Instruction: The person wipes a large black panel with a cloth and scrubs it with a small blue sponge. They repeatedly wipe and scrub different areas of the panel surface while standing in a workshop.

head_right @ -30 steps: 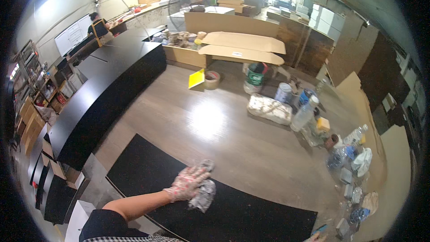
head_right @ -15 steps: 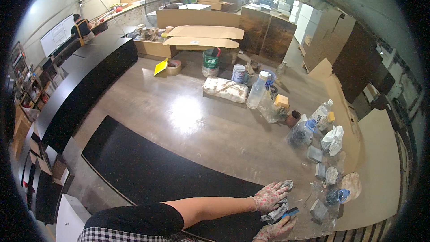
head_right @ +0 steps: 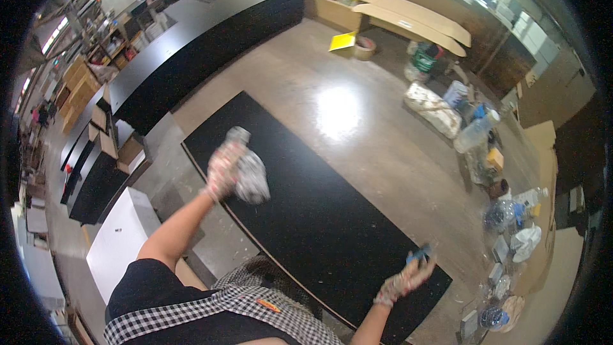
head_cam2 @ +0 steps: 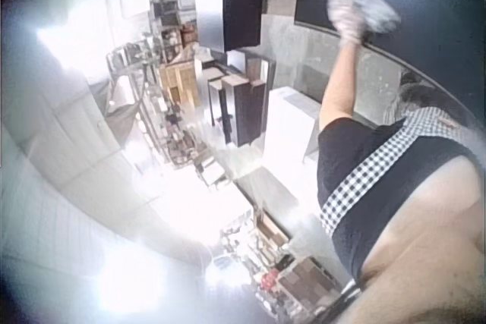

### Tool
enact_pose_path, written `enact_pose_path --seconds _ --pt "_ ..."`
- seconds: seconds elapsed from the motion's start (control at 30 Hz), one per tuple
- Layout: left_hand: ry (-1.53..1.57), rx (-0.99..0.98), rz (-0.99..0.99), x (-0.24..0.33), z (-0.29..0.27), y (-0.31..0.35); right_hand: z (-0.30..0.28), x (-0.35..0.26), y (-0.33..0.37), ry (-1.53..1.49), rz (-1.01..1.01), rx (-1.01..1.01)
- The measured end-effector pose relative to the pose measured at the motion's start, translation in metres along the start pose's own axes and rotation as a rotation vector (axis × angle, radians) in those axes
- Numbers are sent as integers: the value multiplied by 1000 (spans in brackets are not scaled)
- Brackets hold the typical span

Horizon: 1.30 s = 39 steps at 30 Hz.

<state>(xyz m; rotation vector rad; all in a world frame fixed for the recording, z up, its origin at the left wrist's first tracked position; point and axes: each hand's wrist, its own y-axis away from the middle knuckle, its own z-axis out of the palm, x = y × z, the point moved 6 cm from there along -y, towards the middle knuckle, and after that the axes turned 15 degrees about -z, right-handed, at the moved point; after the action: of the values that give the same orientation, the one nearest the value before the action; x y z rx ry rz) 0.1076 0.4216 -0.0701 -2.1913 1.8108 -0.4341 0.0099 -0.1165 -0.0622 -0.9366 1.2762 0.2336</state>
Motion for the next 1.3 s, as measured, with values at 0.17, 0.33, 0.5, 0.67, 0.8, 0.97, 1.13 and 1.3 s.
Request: enact_pose_path --seconds 0.17,0.33,0.5,0.67,0.8,0.97,1.13,1.3 --pt "-102 -104 -777 -238 -8 -38 152 11 -4 -19 -21 -304" --pt "-108 125 -167 -129 -68 28 219 22 -6 -80 -5 -599" --pt "285 -415 484 77 -83 129 219 20 5 -15 -74 -652" --pt "238 -471 771 130 -86 136 207 -13 19 -103 33 -604" --pt "187 -516 886 135 -113 127 127 -95 -30 -24 -208 -461" --pt "148 -467 955 141 -194 63 -60 -219 -109 -279 -289 -179" --pt "528 -349 978 179 -248 -63 -143 -283 -90 18 -493 24" --pt "473 -72 694 244 -188 -148 -109 -236 -51 -36 -328 -2"
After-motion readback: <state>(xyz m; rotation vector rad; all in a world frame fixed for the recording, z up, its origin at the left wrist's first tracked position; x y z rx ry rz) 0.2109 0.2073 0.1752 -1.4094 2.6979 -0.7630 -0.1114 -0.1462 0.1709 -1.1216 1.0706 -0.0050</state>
